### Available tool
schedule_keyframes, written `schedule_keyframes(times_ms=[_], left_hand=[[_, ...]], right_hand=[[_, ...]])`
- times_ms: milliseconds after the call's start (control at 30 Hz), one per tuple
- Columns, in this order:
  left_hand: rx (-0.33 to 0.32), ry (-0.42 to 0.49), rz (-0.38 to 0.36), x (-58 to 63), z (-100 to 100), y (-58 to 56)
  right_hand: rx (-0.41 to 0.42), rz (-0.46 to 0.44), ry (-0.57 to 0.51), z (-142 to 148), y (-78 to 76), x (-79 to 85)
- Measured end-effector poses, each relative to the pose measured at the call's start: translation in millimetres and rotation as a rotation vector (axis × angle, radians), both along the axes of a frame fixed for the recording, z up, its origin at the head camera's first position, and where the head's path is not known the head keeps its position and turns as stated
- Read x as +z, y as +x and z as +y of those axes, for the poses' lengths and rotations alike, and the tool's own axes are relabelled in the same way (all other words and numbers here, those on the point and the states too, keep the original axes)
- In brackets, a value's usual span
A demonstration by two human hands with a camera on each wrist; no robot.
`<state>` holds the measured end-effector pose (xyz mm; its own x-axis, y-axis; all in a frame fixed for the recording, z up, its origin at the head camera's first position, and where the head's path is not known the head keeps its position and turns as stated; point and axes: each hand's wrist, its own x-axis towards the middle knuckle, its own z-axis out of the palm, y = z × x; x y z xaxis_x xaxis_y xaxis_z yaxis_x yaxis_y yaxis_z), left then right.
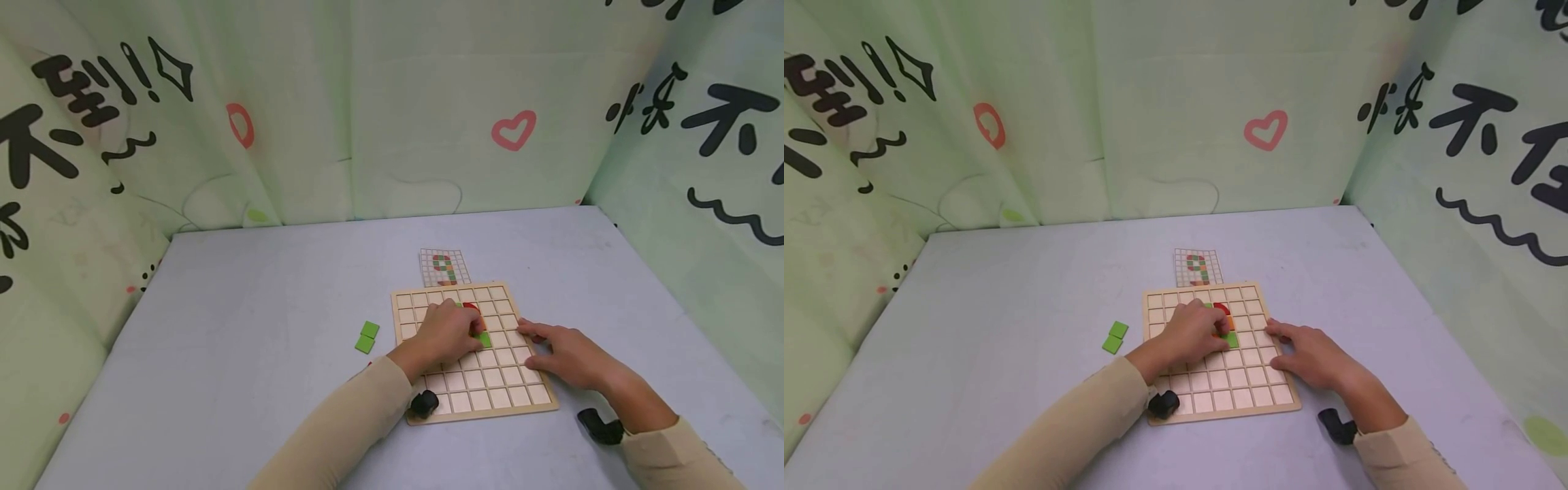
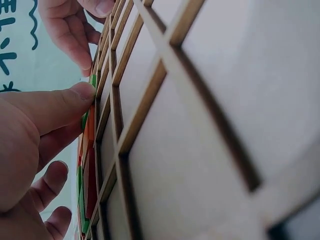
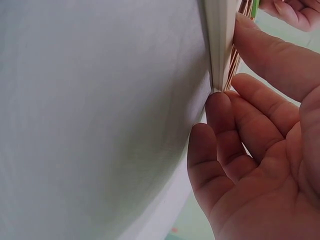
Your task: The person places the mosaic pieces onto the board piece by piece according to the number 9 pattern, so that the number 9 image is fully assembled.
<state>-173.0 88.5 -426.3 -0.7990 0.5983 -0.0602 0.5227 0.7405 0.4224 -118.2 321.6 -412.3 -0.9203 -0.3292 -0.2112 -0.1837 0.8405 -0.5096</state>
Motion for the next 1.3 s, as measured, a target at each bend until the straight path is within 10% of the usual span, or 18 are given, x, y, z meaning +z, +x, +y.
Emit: schedule_keyframes(times_ms=[1300], left_hand=[[0.032,0.075,-0.001,30.2,-31.1,-2.6]], right_hand=[[-0.014,-0.019,0.031,-2.4,-0.8,-0.7]])
